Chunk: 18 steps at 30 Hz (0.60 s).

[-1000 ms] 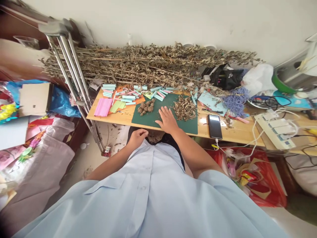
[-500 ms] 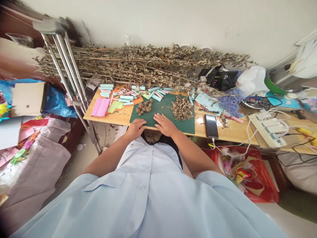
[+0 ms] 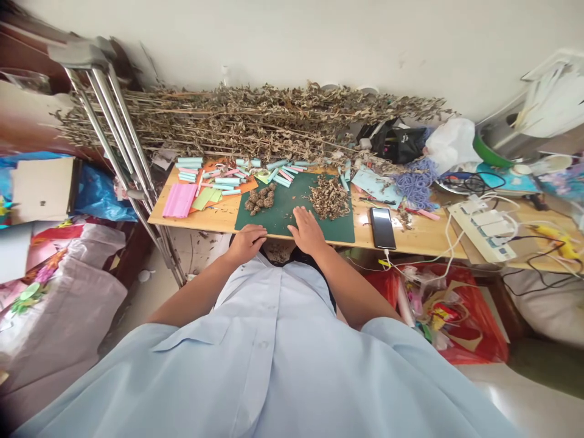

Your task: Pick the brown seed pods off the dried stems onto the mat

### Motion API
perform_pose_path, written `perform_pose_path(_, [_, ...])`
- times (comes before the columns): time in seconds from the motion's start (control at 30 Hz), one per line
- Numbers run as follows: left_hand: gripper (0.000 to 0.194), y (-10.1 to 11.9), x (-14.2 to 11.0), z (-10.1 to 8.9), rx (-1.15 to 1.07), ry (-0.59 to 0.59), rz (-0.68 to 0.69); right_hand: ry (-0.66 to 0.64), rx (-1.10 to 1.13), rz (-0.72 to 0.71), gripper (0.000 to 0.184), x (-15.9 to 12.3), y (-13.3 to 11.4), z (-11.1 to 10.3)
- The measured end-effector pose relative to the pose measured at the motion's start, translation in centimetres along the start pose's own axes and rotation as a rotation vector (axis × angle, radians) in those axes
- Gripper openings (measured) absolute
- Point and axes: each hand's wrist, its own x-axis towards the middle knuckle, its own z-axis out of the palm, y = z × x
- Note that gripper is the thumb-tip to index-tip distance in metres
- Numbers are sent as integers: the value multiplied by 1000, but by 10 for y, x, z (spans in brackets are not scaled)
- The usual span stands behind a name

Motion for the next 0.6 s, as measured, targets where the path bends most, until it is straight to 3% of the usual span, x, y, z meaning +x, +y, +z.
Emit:
perform_pose_path(0.17, [27, 13, -4, 3, 33, 3, 18, -53, -49, 19, 73, -5, -11, 3])
perform_pose_path(0.27, [37, 20, -3, 5, 83, 8, 10, 5, -74, 66, 75, -9, -14, 1])
perform_pose_path(0.43, [54, 28, 11, 15, 178, -139, -4, -2, -170, 133, 77, -17, -19, 7])
perform_pose_path(0.6, [63, 26, 27, 27, 221, -230, -18, -18, -121, 103, 72, -9, -25, 13])
